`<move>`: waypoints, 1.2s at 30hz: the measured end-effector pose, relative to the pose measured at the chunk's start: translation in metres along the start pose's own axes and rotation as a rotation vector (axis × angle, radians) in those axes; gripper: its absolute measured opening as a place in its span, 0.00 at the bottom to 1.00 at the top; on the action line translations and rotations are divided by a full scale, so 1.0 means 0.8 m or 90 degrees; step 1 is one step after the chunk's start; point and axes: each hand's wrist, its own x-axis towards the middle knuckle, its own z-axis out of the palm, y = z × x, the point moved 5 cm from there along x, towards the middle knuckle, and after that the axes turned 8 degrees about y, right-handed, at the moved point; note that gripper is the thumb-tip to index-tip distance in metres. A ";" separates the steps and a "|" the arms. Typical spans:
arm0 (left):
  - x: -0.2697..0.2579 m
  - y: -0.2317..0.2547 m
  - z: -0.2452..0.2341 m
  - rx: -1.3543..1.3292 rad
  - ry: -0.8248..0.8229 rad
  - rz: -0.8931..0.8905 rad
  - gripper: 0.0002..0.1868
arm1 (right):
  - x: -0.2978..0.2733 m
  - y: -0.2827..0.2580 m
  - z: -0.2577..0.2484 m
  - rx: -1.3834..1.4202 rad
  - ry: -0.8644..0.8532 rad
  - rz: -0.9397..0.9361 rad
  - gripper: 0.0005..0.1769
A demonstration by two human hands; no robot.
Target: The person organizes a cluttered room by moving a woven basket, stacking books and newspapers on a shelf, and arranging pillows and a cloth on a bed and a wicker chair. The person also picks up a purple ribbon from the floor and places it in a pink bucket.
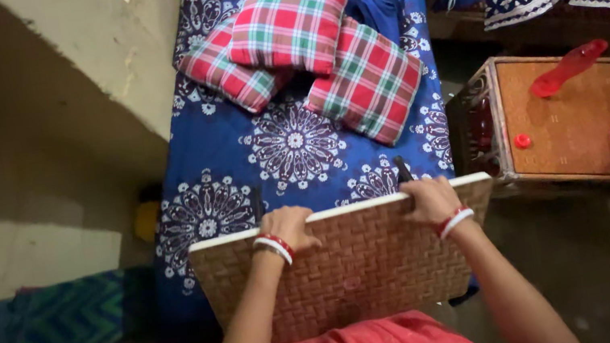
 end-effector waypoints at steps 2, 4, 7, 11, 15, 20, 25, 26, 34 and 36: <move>-0.032 0.009 0.012 -0.015 0.007 -0.016 0.23 | -0.036 0.003 0.016 0.015 0.030 0.004 0.23; -0.065 0.019 0.030 -0.038 0.030 -0.017 0.16 | -0.080 -0.002 0.031 0.038 0.084 -0.015 0.20; -0.129 0.037 0.068 -0.009 0.020 0.030 0.11 | -0.161 -0.032 0.041 0.051 0.151 -0.054 0.13; -0.173 0.036 0.062 -0.112 0.167 0.058 0.15 | -0.219 -0.082 0.000 0.075 0.155 -0.076 0.15; -0.157 0.038 0.023 -0.107 0.223 0.118 0.12 | -0.203 -0.095 -0.055 0.105 0.251 -0.100 0.15; -0.135 0.047 0.021 -0.047 0.249 0.147 0.10 | -0.188 -0.081 -0.058 0.127 0.292 -0.083 0.16; -0.109 0.027 0.050 -0.058 0.349 0.179 0.11 | -0.170 -0.085 -0.027 0.133 0.284 -0.094 0.13; -0.109 0.018 0.053 -0.069 0.356 0.178 0.12 | -0.167 -0.088 -0.021 0.138 0.265 -0.092 0.13; -0.121 0.028 0.058 -0.060 0.217 0.086 0.16 | -0.136 -0.062 0.003 0.244 -0.081 -0.001 0.18; -0.111 0.060 0.054 -0.044 0.197 0.133 0.22 | -0.118 -0.015 -0.003 0.329 0.006 0.105 0.21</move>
